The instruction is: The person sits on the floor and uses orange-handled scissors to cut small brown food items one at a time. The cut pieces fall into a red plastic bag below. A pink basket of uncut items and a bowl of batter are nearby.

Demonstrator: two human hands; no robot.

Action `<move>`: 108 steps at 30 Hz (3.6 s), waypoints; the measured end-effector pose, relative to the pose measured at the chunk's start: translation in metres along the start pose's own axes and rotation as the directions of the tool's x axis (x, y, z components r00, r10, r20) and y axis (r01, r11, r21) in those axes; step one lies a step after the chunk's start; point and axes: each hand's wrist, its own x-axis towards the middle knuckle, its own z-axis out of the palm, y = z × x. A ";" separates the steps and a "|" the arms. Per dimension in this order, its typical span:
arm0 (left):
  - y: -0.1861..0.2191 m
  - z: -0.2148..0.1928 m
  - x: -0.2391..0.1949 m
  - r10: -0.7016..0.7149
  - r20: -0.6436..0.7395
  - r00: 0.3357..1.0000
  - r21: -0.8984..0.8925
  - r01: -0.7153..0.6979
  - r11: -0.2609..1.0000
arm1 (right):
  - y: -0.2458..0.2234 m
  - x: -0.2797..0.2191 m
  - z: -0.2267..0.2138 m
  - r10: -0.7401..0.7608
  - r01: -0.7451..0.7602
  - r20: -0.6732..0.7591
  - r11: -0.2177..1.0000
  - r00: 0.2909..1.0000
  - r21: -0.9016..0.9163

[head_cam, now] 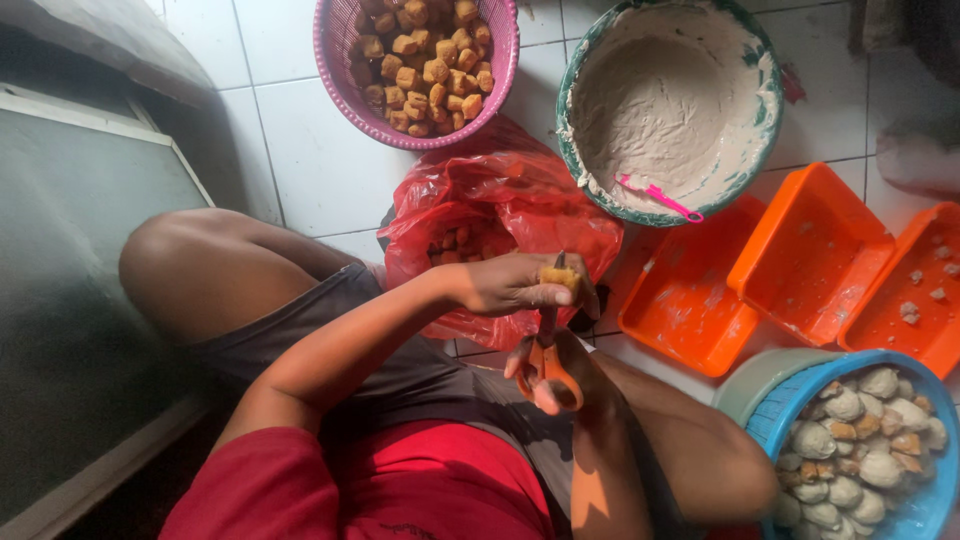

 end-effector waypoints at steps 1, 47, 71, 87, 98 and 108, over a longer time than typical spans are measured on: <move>0.000 -0.002 -0.001 0.009 -0.031 0.999 0.068 -0.007 0.998 | 0.007 0.001 -0.006 -0.005 0.005 -0.027 1.000 1.000 -0.001; -0.040 0.023 0.024 0.088 -0.797 0.597 0.140 0.041 0.989 | -0.007 0.032 -0.030 -0.450 0.278 -0.742 0.893 0.497 -0.355; -0.007 -0.009 -0.001 -0.059 -0.433 0.899 -0.083 0.026 0.996 | -0.016 -0.001 -0.022 0.016 -0.019 -0.045 0.997 0.999 -0.068; -0.079 -0.001 -0.011 -0.083 -0.608 0.789 -0.249 -0.090 0.964 | 0.033 0.031 -0.036 -0.102 0.062 -0.487 0.993 0.867 -0.098; -0.054 -0.098 0.008 -0.311 -0.840 0.445 -0.478 -0.335 0.812 | 0.029 0.020 -0.040 -0.161 0.152 -0.400 0.987 0.902 -0.055; -0.016 -0.036 0.017 -0.256 -0.670 0.697 -0.404 -0.052 0.913 | -0.013 0.015 0.002 -0.059 0.059 -0.083 0.998 0.995 0.000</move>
